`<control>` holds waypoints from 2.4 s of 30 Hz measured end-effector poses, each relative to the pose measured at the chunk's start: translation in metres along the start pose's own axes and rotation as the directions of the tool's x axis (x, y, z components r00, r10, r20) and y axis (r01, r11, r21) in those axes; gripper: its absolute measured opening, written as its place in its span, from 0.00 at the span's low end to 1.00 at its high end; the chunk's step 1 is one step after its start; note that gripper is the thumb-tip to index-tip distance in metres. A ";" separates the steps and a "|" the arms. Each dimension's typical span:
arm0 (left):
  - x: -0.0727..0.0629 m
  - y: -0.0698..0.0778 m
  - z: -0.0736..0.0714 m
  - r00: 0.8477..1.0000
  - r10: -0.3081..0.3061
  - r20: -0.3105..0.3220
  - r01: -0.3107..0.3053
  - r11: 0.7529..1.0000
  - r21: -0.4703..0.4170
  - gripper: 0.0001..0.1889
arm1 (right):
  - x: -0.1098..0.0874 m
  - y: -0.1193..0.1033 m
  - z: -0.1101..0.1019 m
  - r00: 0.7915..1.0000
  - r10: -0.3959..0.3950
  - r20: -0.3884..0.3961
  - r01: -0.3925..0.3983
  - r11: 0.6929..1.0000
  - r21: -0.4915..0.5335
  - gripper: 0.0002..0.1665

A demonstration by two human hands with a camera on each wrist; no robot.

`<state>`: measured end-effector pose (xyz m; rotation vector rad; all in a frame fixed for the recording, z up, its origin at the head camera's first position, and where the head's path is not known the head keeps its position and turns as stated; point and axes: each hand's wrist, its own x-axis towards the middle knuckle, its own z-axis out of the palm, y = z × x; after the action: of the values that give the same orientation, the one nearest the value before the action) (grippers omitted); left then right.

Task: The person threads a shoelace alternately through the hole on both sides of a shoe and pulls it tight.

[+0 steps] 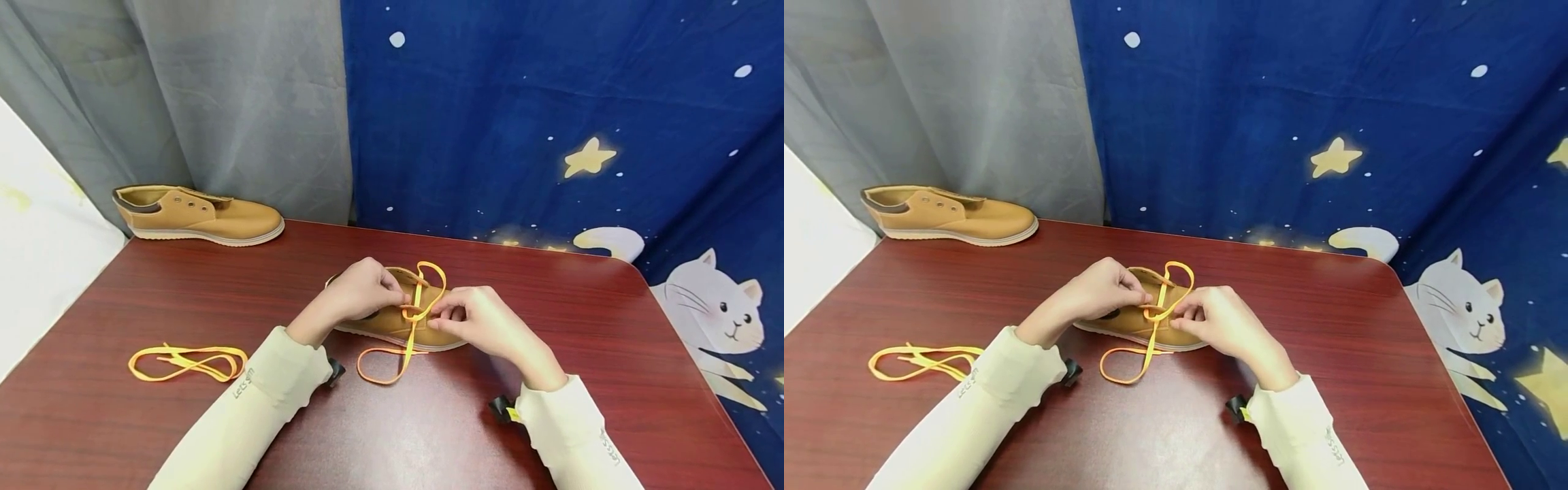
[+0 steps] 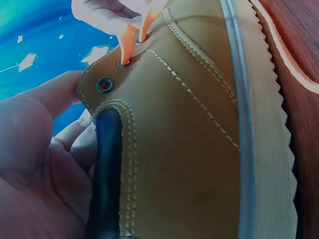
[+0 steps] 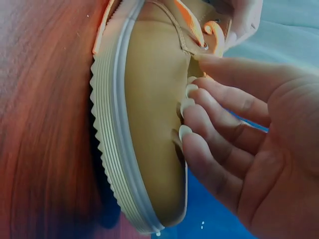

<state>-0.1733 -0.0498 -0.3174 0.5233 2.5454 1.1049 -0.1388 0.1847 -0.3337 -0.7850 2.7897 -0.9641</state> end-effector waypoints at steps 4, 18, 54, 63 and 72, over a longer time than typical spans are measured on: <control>0.000 -0.001 0.001 0.999 -0.014 -0.050 0.013 1.000 -0.009 0.11 | 0.001 0.001 0.004 1.000 -0.015 -0.016 0.015 1.000 0.017 0.11; 0.000 0.000 -0.001 0.989 -0.002 -0.151 0.000 1.000 -0.011 0.15 | 0.009 0.002 0.017 0.989 0.125 -0.075 -0.100 0.955 0.278 0.08; -0.006 -0.012 -0.048 0.879 -0.052 -0.475 -0.147 0.916 -0.373 0.14 | 0.013 0.010 0.021 0.979 0.198 -0.048 -0.162 0.896 0.414 0.07; -0.013 -0.017 -0.065 0.843 -0.050 -0.535 -0.240 0.856 -0.458 0.14 | 0.014 0.010 0.021 0.980 0.195 -0.048 -0.161 0.903 0.399 0.09; -0.018 -0.018 -0.074 0.785 -0.037 -0.618 -0.329 0.821 -0.466 0.13 | 0.013 0.010 0.020 0.980 0.192 -0.055 -0.158 0.913 0.377 0.10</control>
<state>-0.1924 -0.1158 -0.2796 0.2340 2.4683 2.2975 -0.1499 0.1735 -0.3548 -0.4386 2.5668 -1.4613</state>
